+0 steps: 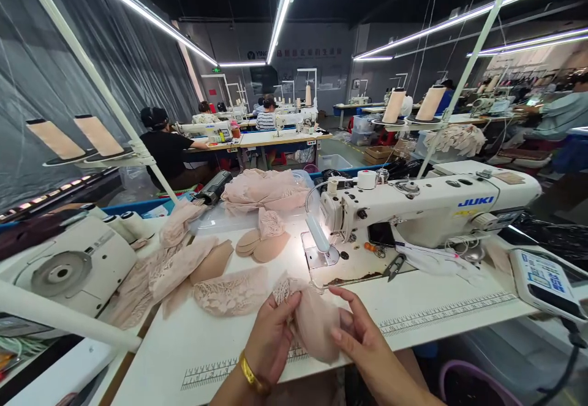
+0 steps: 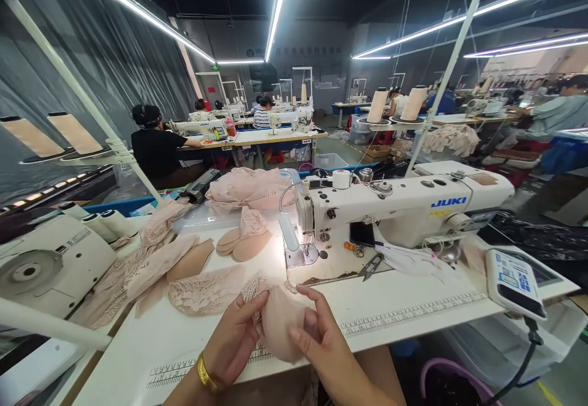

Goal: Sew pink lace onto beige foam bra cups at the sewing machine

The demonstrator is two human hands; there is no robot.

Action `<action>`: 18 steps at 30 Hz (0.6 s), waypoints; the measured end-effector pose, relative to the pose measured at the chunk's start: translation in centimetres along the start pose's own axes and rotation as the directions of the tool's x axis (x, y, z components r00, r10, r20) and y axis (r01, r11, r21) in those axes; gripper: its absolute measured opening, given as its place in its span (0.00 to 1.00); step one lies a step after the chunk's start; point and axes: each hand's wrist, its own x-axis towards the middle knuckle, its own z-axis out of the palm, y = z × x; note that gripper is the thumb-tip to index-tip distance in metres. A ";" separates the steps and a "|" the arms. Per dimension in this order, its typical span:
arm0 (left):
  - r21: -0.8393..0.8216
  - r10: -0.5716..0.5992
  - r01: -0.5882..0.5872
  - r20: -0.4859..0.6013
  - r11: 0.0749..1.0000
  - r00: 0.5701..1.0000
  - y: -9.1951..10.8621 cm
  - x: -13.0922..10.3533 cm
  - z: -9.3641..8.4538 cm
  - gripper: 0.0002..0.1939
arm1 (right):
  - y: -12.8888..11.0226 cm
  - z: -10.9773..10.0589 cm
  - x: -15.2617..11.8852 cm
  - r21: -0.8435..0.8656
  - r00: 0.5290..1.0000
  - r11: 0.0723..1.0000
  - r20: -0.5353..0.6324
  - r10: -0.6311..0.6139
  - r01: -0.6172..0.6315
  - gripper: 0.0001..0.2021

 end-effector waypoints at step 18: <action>-0.010 -0.090 0.090 0.054 0.996 0.994 -1.3 0.2 1.1 0.21 | -0.6 -1.2 1.5 0.107 0.996 0.994 -0.093 0.013 -0.003 0.40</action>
